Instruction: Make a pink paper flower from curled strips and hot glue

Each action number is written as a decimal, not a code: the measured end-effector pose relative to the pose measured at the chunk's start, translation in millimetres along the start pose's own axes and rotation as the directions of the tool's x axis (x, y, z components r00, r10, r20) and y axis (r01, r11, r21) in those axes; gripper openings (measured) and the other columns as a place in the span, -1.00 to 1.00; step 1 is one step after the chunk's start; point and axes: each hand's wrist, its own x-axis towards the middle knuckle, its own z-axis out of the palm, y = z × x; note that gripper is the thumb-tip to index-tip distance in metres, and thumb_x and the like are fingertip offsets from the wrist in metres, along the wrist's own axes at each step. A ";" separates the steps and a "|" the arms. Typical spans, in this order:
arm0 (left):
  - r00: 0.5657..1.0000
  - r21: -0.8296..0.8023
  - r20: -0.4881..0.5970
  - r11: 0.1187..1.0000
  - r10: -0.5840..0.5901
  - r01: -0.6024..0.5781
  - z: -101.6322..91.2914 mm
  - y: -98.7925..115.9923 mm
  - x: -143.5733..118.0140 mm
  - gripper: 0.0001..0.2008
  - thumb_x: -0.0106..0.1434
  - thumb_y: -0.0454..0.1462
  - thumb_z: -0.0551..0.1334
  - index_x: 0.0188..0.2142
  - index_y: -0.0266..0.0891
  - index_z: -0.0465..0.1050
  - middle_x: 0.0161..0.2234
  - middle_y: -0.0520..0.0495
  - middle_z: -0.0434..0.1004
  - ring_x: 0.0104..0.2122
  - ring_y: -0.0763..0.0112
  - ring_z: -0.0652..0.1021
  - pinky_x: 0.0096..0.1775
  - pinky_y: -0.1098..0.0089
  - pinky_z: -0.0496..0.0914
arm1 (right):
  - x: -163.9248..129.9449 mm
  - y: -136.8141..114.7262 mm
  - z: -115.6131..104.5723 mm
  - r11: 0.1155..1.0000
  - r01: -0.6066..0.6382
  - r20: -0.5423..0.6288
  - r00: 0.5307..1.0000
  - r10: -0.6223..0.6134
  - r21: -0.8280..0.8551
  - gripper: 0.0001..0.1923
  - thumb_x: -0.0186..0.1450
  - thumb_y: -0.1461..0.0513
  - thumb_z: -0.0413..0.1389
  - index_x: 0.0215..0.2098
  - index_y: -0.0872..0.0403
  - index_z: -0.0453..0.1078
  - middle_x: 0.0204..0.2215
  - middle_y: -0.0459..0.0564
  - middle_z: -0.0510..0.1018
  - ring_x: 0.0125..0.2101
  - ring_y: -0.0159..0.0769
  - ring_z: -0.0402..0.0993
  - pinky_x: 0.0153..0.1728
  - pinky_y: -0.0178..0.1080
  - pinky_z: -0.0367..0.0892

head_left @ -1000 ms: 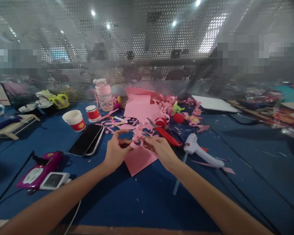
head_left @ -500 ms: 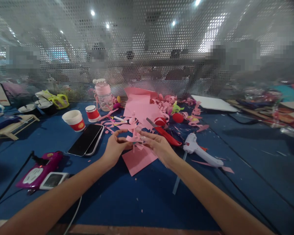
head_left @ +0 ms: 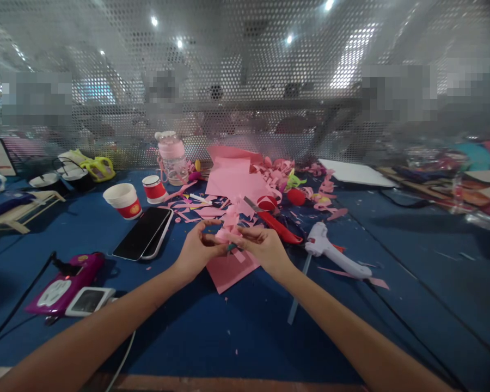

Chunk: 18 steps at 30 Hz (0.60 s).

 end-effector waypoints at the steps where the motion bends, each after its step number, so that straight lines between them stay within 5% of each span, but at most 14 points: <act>1: 1.000 -0.003 0.007 1.000 -0.004 0.004 0.1 0.3 -0.1 -0.45 -0.16 -0.36 0.41 -0.17 -0.27 0.23 -0.65 0.13 0.50 -0.58 0.45 0.55 -0.37 0.38 0.47 | 0.1 0.2 -0.1 1.000 -0.001 -0.003 1.000 0.001 -0.002 -0.62 -0.15 0.08 0.31 -0.36 0.06 0.54 -0.39 -0.04 0.60 -0.34 -0.23 0.50 -0.25 -0.15 0.40; 7: 0.996 -0.159 -0.061 0.986 -0.069 0.058 -1.3 2.9 4.9 -0.46 -0.18 -0.40 0.40 -0.20 -0.27 0.24 -0.62 0.10 0.52 -0.57 0.46 0.54 -0.43 0.45 0.46 | 0.7 -7.4 1.2 0.997 -0.011 -0.053 0.998 0.015 0.075 -0.56 -0.05 0.00 0.23 -0.25 0.04 0.49 -0.19 0.03 0.55 -0.19 -0.22 0.47 -0.24 -0.21 0.40; 11: 0.982 -0.300 -0.160 0.952 -0.105 0.053 -2.8 5.8 9.4 -0.53 -0.17 -0.44 0.37 -0.24 -0.28 0.26 -0.67 0.17 0.46 -0.58 0.51 0.53 -0.37 0.44 0.47 | -0.1 -4.7 6.3 0.989 -0.063 -0.077 0.994 0.074 0.137 -0.60 0.03 -0.05 0.15 -0.38 0.10 0.47 -0.35 0.02 0.57 -0.36 -0.34 0.50 -0.28 -0.26 0.39; 18: 0.986 -0.312 -0.141 0.949 -0.088 0.040 -2.1 5.4 7.7 -0.52 -0.19 -0.41 0.39 -0.26 -0.27 0.27 -0.66 0.15 0.47 -0.65 0.48 0.50 -0.55 0.49 0.41 | -7.8 0.0 23.6 0.958 -0.256 0.147 0.960 0.237 0.132 -0.62 -0.17 0.11 0.32 -0.42 0.14 0.43 -0.63 -0.13 0.51 -0.63 -0.46 0.44 -0.55 -0.40 0.35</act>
